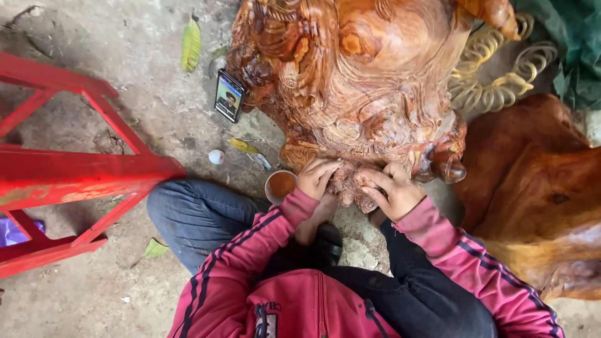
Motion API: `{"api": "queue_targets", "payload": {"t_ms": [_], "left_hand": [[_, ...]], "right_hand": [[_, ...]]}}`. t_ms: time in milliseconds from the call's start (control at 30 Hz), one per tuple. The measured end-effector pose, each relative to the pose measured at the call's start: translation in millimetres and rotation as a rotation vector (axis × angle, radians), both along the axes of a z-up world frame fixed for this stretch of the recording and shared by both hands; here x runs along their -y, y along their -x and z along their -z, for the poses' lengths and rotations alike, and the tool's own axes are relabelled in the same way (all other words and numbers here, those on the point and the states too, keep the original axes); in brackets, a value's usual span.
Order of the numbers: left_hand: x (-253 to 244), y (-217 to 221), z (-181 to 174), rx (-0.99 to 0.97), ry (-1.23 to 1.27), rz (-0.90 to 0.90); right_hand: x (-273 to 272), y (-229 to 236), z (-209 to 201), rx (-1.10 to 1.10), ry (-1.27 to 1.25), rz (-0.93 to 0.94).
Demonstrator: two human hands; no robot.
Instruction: The person applies glue and rubs the surface of a large wooden carving to finish and fill details.
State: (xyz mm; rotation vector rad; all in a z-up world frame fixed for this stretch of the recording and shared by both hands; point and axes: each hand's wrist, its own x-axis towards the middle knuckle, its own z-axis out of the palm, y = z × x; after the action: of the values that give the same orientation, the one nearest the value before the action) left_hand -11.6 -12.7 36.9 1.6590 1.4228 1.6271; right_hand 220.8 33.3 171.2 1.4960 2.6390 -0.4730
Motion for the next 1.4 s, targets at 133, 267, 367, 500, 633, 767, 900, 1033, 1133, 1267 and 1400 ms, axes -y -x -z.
{"api": "queue_targets", "payload": {"t_ms": [133, 267, 367, 500, 633, 767, 900, 1033, 1133, 1267, 1400], "left_hand": [[-20.9, -9.3, 14.2, -0.040, -0.057, 0.061], [-0.6, 4.2, 19.0, -0.010, -0.020, 0.043], [10.9, 8.3, 11.0, -0.012, -0.005, 0.018], [-15.7, -8.2, -6.4, 0.017, -0.100, 0.041], [-11.1, -5.2, 4.6, -0.056, -0.134, 0.039], [23.6, 24.0, 1.3, -0.078, 0.007, 0.048], [38.9, 30.6, 4.8, 0.013, 0.133, -0.025], [15.4, -2.4, -41.6, 0.055, 0.137, -0.038], [3.3, -15.7, -53.3, 0.131, 0.154, -0.035], [9.7, -0.8, -21.6, 0.198, 0.172, -0.084], [45.7, 20.3, 46.3, 0.169, 0.387, -0.208]], "right_hand": [[1.1, -0.2, -3.3, 0.014, 0.021, -0.008], [-0.8, 1.8, -14.0, -0.038, 0.037, -0.020], [-0.8, 2.5, -15.7, -0.047, 0.044, -0.020], [-2.1, 0.9, -10.5, -0.033, 0.069, -0.012], [-2.7, 1.4, -18.6, -0.041, 0.077, -0.016], [-1.6, -5.7, -10.4, -0.006, 0.066, -0.011], [-4.0, -6.0, -12.0, 0.003, 0.057, -0.027], [-0.8, -5.0, -15.0, -0.006, -0.013, -0.039], [-1.5, -4.4, -13.3, -0.006, 0.046, -0.022], [0.8, -4.3, -16.0, -0.025, 0.031, -0.023], [2.5, -7.0, -11.4, -0.055, 0.020, -0.022]]}}
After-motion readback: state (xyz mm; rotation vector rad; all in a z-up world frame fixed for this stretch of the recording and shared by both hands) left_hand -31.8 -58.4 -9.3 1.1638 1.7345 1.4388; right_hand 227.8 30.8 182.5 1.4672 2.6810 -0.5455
